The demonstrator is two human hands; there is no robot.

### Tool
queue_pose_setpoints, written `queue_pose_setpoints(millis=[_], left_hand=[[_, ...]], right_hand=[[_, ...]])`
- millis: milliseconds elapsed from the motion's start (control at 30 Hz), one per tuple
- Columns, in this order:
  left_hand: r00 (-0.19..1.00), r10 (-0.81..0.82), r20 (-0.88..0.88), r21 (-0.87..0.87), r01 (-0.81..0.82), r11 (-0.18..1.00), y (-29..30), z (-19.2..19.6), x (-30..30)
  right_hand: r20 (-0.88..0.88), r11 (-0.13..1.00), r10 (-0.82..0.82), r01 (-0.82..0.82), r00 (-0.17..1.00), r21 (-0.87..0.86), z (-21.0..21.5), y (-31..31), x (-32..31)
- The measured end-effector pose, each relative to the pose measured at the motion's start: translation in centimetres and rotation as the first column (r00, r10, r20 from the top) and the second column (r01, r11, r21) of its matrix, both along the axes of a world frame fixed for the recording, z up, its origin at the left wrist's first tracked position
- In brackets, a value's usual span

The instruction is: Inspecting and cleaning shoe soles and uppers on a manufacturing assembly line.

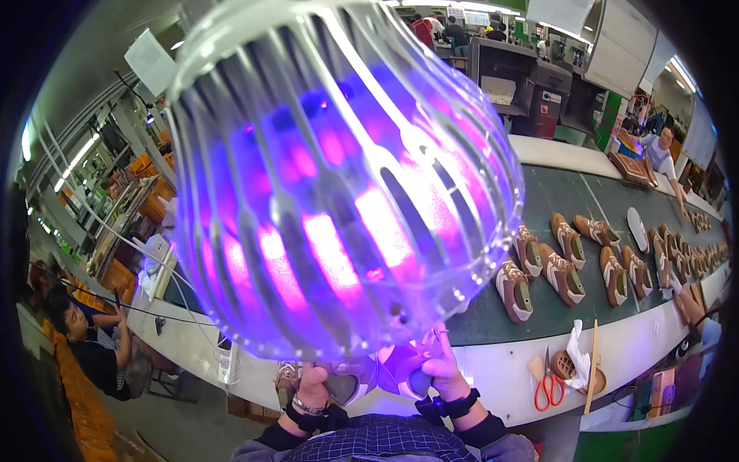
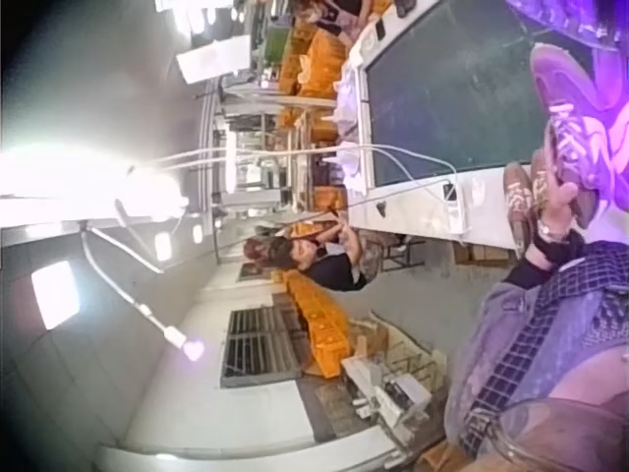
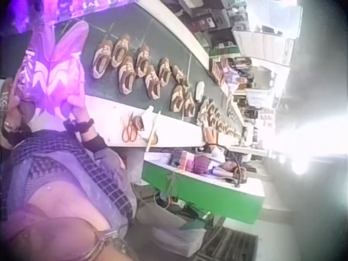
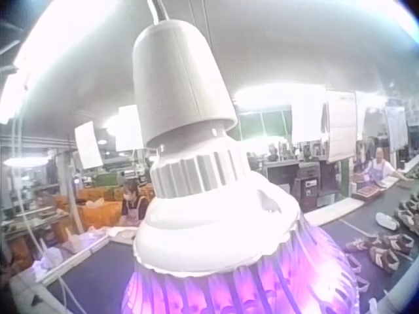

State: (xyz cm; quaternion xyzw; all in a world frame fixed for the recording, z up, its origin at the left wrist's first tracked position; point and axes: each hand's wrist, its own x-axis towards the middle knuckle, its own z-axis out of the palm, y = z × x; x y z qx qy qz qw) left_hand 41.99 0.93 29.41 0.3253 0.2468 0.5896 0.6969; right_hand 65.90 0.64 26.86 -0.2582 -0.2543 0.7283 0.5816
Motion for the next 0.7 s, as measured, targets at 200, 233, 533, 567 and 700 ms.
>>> queue_pose_setpoints(millis=[200,233,533,567,700], left_hand=[[0.953,-0.215,0.212,-0.112,0.242,0.964,0.7,-1.7,-0.3],[0.944,-0.212,0.252,-0.156,0.256,0.954,0.4,-2.1,-0.3],[0.953,-0.297,0.056,-0.217,0.302,0.928,0.6,-6.2,-2.3],[0.953,-0.302,0.018,-0.219,0.298,0.929,0.8,-6.3,-2.3],[0.939,-0.316,-0.135,-0.235,0.279,0.931,1.9,-6.2,-2.4]], right_hand=[[-0.161,0.988,0.146,-0.152,0.976,-0.024,-0.2,-0.4,1.4],[-0.165,0.988,0.132,-0.142,0.977,-0.056,0.0,-0.9,1.4],[0.118,0.990,0.143,-0.143,0.983,-0.010,3.0,-2.3,2.9],[0.119,0.991,0.136,-0.136,0.984,-0.011,3.4,-2.4,3.2],[0.048,0.984,0.178,-0.176,0.983,-0.038,3.6,-2.3,3.7]])
